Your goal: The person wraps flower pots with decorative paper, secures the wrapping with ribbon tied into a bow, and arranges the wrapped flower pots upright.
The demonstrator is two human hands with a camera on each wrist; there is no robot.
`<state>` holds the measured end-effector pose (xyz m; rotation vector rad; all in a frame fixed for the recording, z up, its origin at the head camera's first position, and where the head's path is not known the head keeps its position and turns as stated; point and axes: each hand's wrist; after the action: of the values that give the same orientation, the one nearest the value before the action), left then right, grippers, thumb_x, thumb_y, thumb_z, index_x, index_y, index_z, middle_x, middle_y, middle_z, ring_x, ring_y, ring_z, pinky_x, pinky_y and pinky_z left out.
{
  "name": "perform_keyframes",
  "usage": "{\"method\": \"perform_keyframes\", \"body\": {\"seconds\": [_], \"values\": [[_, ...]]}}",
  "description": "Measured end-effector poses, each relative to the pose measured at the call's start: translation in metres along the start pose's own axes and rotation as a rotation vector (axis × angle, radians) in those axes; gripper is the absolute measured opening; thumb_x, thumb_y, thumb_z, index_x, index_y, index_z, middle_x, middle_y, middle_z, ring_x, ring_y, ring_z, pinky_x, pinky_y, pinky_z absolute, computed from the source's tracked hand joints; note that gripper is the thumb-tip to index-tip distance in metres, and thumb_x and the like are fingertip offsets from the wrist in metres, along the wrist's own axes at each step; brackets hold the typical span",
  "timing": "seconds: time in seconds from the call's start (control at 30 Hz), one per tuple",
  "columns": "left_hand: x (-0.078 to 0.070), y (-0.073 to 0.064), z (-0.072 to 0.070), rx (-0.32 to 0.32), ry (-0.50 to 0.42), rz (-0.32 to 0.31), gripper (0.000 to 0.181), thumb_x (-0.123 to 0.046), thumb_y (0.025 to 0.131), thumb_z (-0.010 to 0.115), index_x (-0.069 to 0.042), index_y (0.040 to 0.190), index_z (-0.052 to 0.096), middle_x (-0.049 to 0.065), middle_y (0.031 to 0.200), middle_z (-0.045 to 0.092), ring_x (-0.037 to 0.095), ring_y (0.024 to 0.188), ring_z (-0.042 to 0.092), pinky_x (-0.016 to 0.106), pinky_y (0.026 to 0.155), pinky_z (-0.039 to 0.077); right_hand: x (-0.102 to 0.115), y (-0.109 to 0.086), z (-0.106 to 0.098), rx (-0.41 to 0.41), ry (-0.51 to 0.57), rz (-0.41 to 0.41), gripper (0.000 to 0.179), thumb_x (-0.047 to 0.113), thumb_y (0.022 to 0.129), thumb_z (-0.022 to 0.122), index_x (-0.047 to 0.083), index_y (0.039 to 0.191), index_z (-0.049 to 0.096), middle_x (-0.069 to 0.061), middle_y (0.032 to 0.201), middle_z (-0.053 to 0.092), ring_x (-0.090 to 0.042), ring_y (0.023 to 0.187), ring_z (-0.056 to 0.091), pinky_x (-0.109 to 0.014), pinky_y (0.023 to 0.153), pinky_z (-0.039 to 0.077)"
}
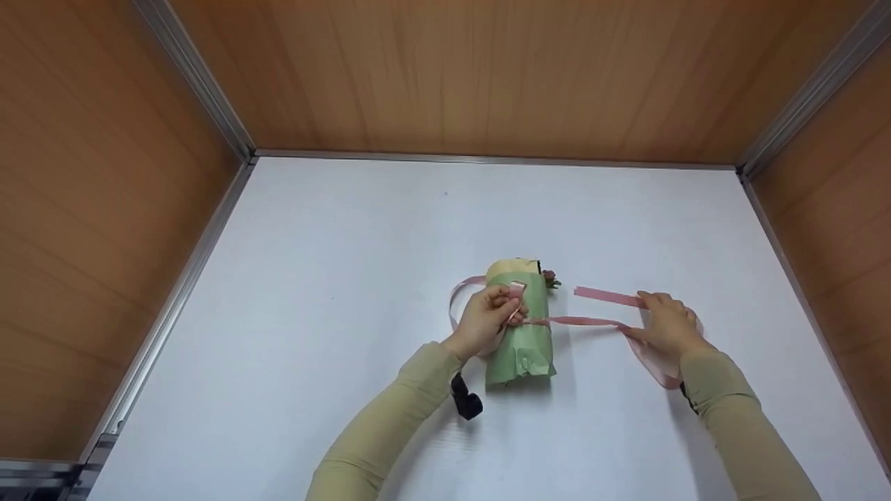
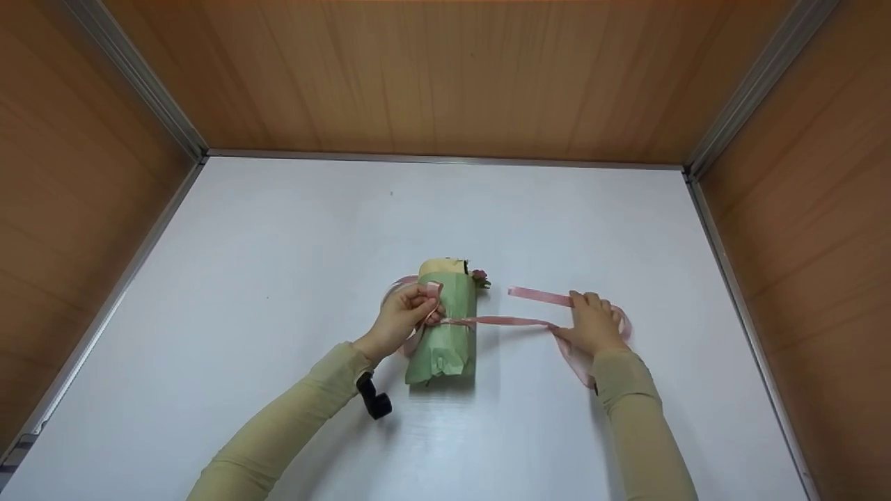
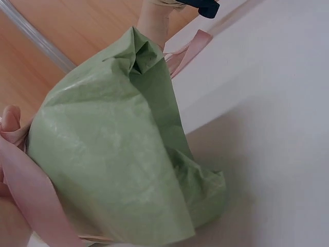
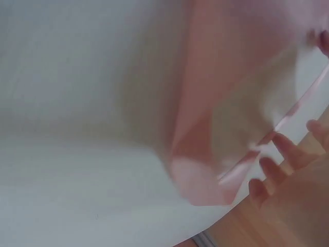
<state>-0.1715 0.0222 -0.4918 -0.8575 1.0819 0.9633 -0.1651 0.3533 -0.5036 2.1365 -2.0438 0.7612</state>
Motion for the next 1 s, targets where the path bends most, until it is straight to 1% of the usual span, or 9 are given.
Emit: {"method": "perform_keyframes", "body": {"seconds": [0.13,0.27,0.33,0.43,0.53,0.63,0.77,0.87,1.0], "values": [[0.000,-0.001,-0.002,-0.001,0.007,0.027,0.019,0.000,0.094,0.054,0.013,0.107,0.056,0.001,0.079,0.063,0.006,0.071,0.060,0.016,0.067,0.051,0.002,0.000,0.003,-0.032,0.028,-0.066,0.054,0.027,0.087,0.068,-0.003,0.129,0.050,-0.023,0.119,0.054,-0.040,0.109,0.049,-0.058,0.095,0.036],[0.000,-0.003,-0.002,0.001,0.018,0.071,0.016,-0.002,0.092,0.057,0.009,0.103,0.061,0.002,0.081,0.064,0.006,0.073,0.061,0.018,0.069,0.053,0.006,0.001,0.003,0.016,0.092,-0.100,0.017,0.010,0.090,0.062,-0.001,0.102,0.065,-0.013,0.095,0.063,-0.026,0.088,0.056,-0.045,0.082,0.047],[0.000,-0.003,-0.001,-0.009,0.016,0.065,0.015,-0.002,0.092,0.058,0.008,0.102,0.062,0.001,0.082,0.063,0.006,0.074,0.061,0.019,0.070,0.053,0.006,0.001,0.002,0.049,0.109,-0.097,0.011,0.009,0.091,0.061,0.002,0.095,0.068,-0.010,0.091,0.064,-0.023,0.084,0.055,-0.040,0.079,0.048],[0.001,-0.001,0.000,-0.039,0.008,0.031,0.016,0.000,0.091,0.058,0.011,0.103,0.062,0.000,0.083,0.061,0.006,0.074,0.060,0.019,0.071,0.053,0.007,0.000,-0.003,0.128,0.205,-0.081,0.013,0.014,0.092,0.061,0.002,0.092,0.067,-0.004,0.086,0.061,-0.017,0.080,0.052,-0.030,0.074,0.046],[0.003,0.001,0.001,-0.066,0.014,0.010,0.020,0.001,0.091,0.058,0.014,0.106,0.060,0.001,0.085,0.061,0.006,0.075,0.060,0.019,0.071,0.053,0.011,0.001,-0.011,0.231,0.451,-0.067,0.015,0.016,0.092,0.061,0.002,0.092,0.064,0.003,0.079,0.056,-0.010,0.074,0.049,-0.022,0.068,0.045],[0.004,0.002,0.001,-0.078,-0.005,0.003,0.021,0.002,0.091,0.057,0.015,0.107,0.059,0.000,0.085,0.060,0.006,0.075,0.060,0.018,0.070,0.052,0.022,0.005,-0.019,0.320,0.848,-0.092,0.009,0.011,0.095,0.056,0.006,0.089,0.061,0.007,0.075,0.055,-0.004,0.069,0.053,-0.016,0.065,0.047],[0.005,0.003,0.001,-0.080,-0.029,0.008,0.020,0.003,0.091,0.057,0.015,0.106,0.059,-0.001,0.083,0.061,0.006,0.073,0.060,0.018,0.069,0.052,0.052,0.013,-0.026,0.380,1.401,-0.129,0.024,0.001,0.099,0.042,0.009,0.088,0.062,0.004,0.079,0.062,-0.004,0.073,0.063,-0.014,0.070,0.052],[0.004,0.002,0.002,-0.079,-0.025,0.017,0.020,0.003,0.091,0.057,0.016,0.106,0.059,-0.001,0.081,0.061,0.006,0.072,0.060,0.018,0.069,0.052,0.084,0.020,-0.032,0.346,1.682,-0.054,0.026,0.001,0.100,0.040,0.005,0.090,0.063,-0.002,0.084,0.065,-0.008,0.076,0.066,-0.015,0.072,0.053],[0.003,0.001,0.001,-0.076,-0.006,0.014,0.020,0.002,0.091,0.057,0.015,0.105,0.060,-0.001,0.081,0.061,0.006,0.072,0.060,0.018,0.069,0.052,0.129,0.032,-0.035,0.192,1.871,0.083,0.020,0.002,0.099,0.042,0.002,0.089,0.060,-0.005,0.084,0.062,-0.010,0.075,0.065,-0.015,0.072,0.053]]}}
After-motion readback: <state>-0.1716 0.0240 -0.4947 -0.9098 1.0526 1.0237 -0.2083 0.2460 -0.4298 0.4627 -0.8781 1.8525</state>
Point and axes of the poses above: each hand's wrist, its own y-axis towards the middle knuckle, its own z-axis out of the palm, x = y × z
